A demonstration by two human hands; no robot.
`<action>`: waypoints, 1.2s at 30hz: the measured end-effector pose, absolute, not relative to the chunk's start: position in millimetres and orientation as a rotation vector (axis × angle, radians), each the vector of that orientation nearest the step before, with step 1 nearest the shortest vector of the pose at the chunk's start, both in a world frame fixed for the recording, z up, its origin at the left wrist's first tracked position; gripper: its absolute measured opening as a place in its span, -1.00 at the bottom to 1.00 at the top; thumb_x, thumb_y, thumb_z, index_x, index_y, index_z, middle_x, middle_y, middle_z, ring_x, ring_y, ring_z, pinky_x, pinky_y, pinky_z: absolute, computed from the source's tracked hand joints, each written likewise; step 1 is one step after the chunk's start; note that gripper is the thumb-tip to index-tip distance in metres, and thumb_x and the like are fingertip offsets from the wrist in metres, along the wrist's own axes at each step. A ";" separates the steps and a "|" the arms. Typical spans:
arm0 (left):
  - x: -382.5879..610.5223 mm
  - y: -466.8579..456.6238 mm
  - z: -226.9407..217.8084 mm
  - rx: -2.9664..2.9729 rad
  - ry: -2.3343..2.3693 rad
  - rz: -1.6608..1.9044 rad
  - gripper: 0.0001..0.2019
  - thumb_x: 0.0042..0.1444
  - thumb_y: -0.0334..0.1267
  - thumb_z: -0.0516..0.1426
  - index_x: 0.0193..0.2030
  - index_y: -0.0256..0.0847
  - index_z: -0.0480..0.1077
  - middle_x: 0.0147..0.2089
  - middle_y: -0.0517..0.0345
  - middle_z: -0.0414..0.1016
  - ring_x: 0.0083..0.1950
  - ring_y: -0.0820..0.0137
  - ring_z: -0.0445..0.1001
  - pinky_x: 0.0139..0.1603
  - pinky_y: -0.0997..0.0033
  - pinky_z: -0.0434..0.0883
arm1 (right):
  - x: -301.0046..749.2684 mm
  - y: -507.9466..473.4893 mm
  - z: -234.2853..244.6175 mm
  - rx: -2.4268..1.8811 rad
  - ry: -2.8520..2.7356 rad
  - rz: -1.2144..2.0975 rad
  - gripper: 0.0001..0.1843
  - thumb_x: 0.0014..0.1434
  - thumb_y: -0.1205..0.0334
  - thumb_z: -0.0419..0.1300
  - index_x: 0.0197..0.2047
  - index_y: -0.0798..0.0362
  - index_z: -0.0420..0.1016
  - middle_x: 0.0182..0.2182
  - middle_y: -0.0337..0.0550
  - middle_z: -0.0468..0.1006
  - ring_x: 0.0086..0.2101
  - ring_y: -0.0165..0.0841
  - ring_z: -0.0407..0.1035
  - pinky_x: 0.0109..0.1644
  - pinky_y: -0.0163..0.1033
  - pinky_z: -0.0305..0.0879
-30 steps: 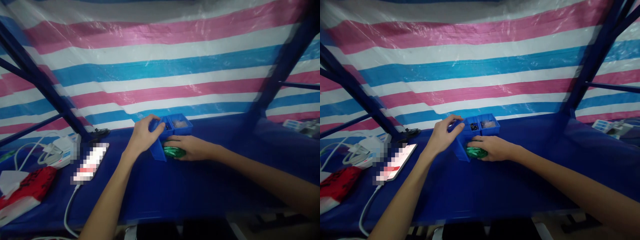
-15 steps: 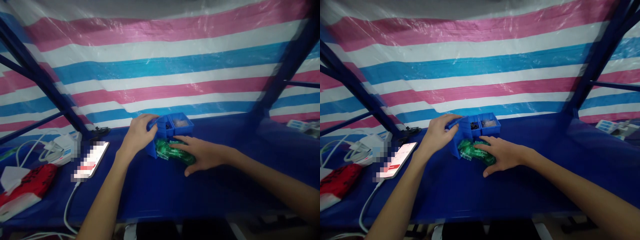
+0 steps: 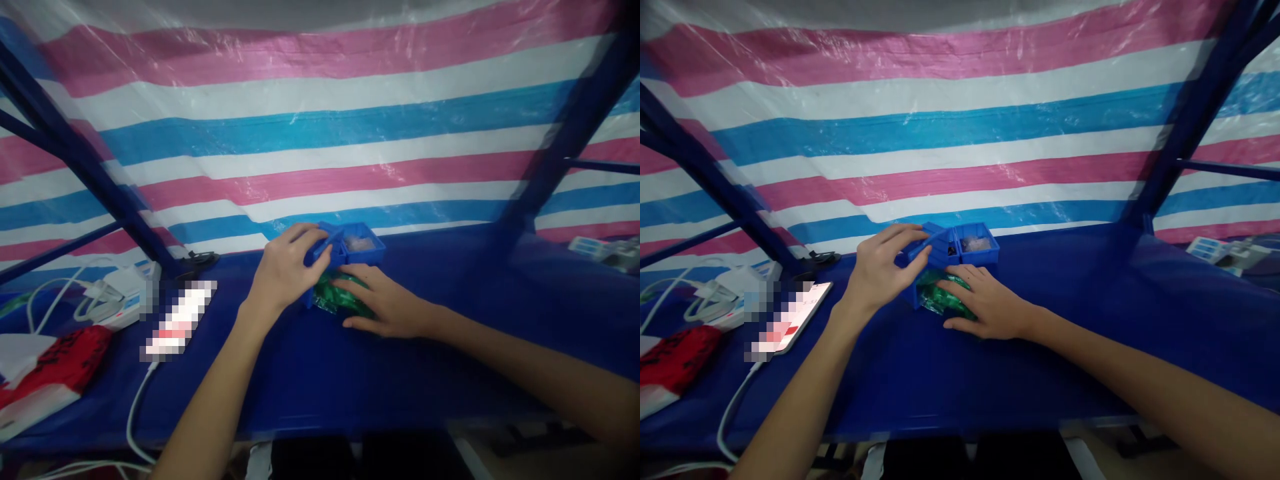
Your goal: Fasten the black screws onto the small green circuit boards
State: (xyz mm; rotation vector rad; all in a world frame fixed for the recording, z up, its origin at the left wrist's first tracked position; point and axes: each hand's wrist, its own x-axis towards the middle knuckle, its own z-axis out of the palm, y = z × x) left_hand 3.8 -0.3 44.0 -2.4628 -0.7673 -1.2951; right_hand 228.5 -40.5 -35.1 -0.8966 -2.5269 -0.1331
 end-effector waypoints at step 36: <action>-83.5 98.4 -0.3 -1.982 -2.144 -1.645 -0.58 0.22 0.08 0.09 -0.05 -0.20 0.55 -0.14 0.03 0.58 -0.08 0.19 0.50 -0.05 0.29 0.41 | 246.4 -22.6 -15.4 -1.065 -2.275 -0.131 -0.55 0.38 0.10 0.05 0.29 -0.04 0.34 0.21 0.03 0.43 0.24 -0.02 0.23 0.28 0.24 0.20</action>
